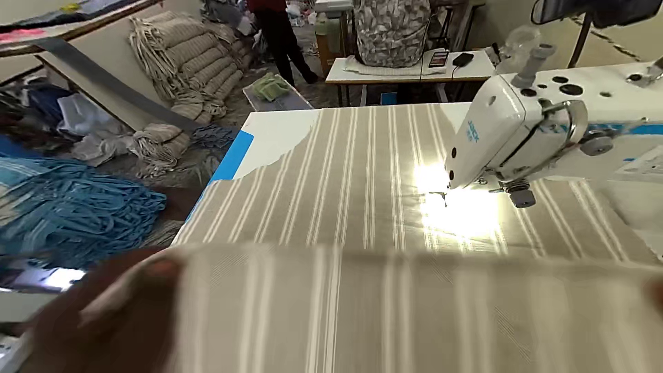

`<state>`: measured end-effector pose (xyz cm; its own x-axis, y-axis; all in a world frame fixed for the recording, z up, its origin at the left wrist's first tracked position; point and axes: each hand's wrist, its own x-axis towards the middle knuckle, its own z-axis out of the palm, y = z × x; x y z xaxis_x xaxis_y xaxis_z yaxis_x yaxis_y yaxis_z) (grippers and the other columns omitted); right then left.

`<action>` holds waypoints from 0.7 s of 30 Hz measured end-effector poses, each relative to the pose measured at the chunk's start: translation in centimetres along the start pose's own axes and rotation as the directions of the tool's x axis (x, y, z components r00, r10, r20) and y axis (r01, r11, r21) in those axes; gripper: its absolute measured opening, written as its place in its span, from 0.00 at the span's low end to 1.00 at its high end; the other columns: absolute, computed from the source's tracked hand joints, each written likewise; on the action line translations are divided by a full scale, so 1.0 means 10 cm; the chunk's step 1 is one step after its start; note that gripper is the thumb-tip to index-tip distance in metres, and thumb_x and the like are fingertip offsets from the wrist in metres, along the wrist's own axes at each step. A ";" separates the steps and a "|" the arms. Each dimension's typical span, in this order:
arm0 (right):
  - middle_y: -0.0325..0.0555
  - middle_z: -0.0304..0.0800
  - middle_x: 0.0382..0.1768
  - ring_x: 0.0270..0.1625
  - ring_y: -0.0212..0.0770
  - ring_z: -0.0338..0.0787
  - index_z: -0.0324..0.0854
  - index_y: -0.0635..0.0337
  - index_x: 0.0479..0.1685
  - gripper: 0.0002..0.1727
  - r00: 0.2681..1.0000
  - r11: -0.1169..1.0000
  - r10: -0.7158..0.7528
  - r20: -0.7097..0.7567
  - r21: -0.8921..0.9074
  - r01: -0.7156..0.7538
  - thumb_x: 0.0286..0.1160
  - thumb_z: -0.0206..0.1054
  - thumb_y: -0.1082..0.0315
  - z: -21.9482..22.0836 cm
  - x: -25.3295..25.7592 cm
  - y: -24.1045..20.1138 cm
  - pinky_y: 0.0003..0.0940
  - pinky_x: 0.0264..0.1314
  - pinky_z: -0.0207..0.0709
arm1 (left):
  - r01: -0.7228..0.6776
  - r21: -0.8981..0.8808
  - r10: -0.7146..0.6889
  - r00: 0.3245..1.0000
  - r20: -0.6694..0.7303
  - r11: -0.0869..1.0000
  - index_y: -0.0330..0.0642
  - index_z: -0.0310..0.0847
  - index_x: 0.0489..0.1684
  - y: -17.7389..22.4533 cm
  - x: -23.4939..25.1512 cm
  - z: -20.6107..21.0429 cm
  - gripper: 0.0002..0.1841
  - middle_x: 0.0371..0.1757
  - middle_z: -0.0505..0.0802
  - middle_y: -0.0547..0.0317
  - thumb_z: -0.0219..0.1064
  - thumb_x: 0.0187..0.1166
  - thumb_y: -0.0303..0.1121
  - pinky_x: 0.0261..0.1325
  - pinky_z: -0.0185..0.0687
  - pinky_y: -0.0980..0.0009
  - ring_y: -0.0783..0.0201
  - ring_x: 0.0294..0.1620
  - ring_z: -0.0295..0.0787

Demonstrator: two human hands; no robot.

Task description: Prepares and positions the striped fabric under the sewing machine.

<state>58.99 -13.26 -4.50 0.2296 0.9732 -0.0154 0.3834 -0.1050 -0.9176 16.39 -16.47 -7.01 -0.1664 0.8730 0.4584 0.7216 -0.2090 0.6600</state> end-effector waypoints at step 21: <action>0.25 0.85 0.31 0.23 0.21 0.73 0.95 0.43 0.44 0.15 0.913 0.832 -0.406 -0.025 -0.424 0.358 0.71 0.70 0.47 0.24 0.68 1.76 0.21 0.20 0.64 | -0.049 0.433 -0.152 0.896 0.417 0.900 0.72 0.74 0.83 -1.25 0.32 0.87 0.25 0.45 0.88 0.58 0.53 0.86 0.53 0.38 0.84 0.42 0.54 0.40 0.88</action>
<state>65.11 -7.94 -21.71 0.0762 0.9264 0.3688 0.7805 0.1747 -0.6002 12.68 -7.20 -19.02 0.0213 0.9978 0.0627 0.9486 -0.0400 0.3139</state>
